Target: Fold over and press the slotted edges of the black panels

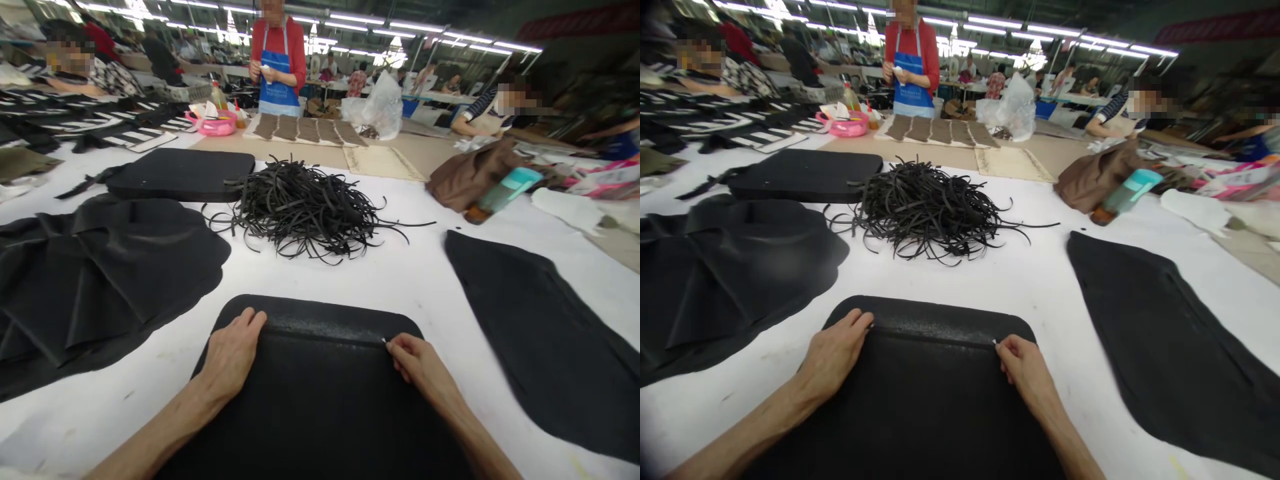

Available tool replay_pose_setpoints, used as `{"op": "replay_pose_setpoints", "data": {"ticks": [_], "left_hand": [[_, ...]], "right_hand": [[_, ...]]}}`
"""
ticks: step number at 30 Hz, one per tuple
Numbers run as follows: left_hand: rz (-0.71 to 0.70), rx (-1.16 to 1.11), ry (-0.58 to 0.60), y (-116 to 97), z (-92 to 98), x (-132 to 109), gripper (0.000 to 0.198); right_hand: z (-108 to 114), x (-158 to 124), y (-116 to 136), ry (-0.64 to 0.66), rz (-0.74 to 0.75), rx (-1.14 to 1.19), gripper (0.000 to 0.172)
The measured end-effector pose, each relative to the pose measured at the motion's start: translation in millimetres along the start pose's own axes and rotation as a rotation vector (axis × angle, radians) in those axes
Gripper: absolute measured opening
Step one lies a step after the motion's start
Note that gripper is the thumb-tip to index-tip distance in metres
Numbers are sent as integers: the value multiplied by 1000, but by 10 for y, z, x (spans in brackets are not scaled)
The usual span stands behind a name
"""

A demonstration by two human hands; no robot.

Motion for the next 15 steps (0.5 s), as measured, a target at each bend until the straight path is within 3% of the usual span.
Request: {"op": "replay_pose_setpoints", "data": {"ticks": [2,4,8,15], "left_hand": [[-203,43,-31,-70,-21,-35,32],[-308,77,-4,-104,-46,-57,34],[-323,201,18,-114,-84,-137,43],[-318,449,-30,-221,-85,-287,79]], "right_hand": [[-4,-1,-10,-16,-4,-9,23],[-8,3,-20,-34,-6,-20,21],[-19,5,-36,-57,-23,-72,20],[-23,-16,-2,-85,-15,-36,18]]}}
Point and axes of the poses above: each hand's wrist, its own x-axis towards the middle knuckle, its own z-axis out of the back of the hand, y = z × x, the point moved 2 cm from there along x, towards the middle knuckle, and after that the axes turned 14 degrees about z, right-handed, at the moved point
